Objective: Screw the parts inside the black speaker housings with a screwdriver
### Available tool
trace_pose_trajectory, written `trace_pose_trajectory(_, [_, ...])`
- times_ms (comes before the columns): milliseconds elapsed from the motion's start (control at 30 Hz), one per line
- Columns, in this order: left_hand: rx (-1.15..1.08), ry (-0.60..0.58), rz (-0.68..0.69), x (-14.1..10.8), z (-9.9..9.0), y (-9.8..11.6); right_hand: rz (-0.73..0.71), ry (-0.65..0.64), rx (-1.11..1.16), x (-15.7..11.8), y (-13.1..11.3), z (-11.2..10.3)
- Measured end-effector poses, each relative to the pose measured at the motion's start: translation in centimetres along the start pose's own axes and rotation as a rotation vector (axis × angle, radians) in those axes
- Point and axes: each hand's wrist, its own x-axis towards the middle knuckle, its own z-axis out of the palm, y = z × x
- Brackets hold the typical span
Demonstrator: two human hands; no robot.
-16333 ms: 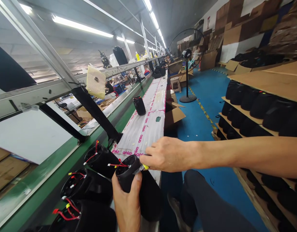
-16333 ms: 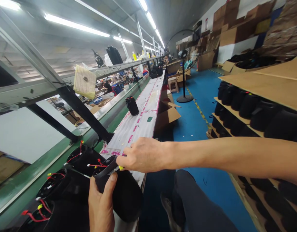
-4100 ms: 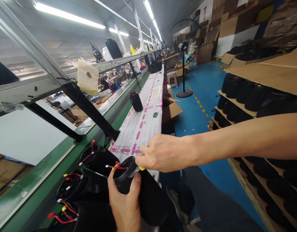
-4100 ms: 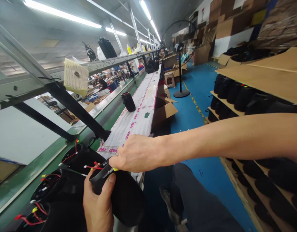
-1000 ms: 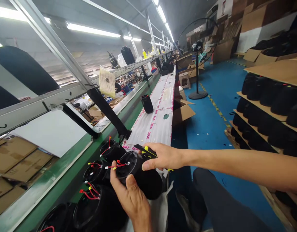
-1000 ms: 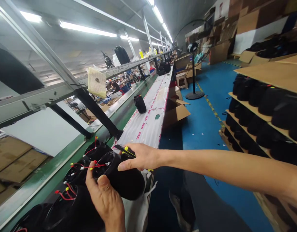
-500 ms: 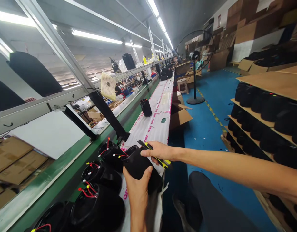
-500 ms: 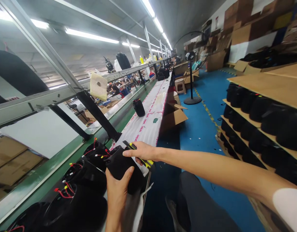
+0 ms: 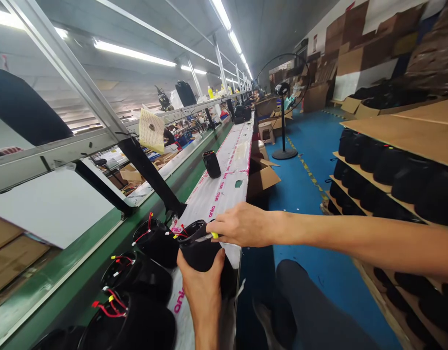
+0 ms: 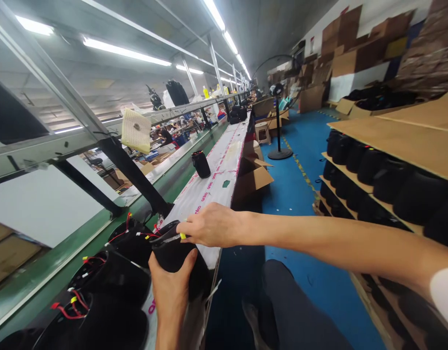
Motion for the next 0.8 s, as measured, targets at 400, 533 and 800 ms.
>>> trace_pose_trajectory(400, [0.14,0.013,-0.02,-0.9,-0.5,1.1,-0.088,-0.1,-0.18,0.1,-0.1,-1.2])
trace_pose_trajectory(533, [0.146,0.011,-0.013,-0.7,-0.3,0.8,-0.101,-0.128,-0.183,0.1,0.2,-1.4])
trace_pose_trajectory(800, [0.15,0.001,-0.014,-1.0,-0.5,1.0,-0.073,-0.198,-0.186,0.0,-0.3,-1.9])
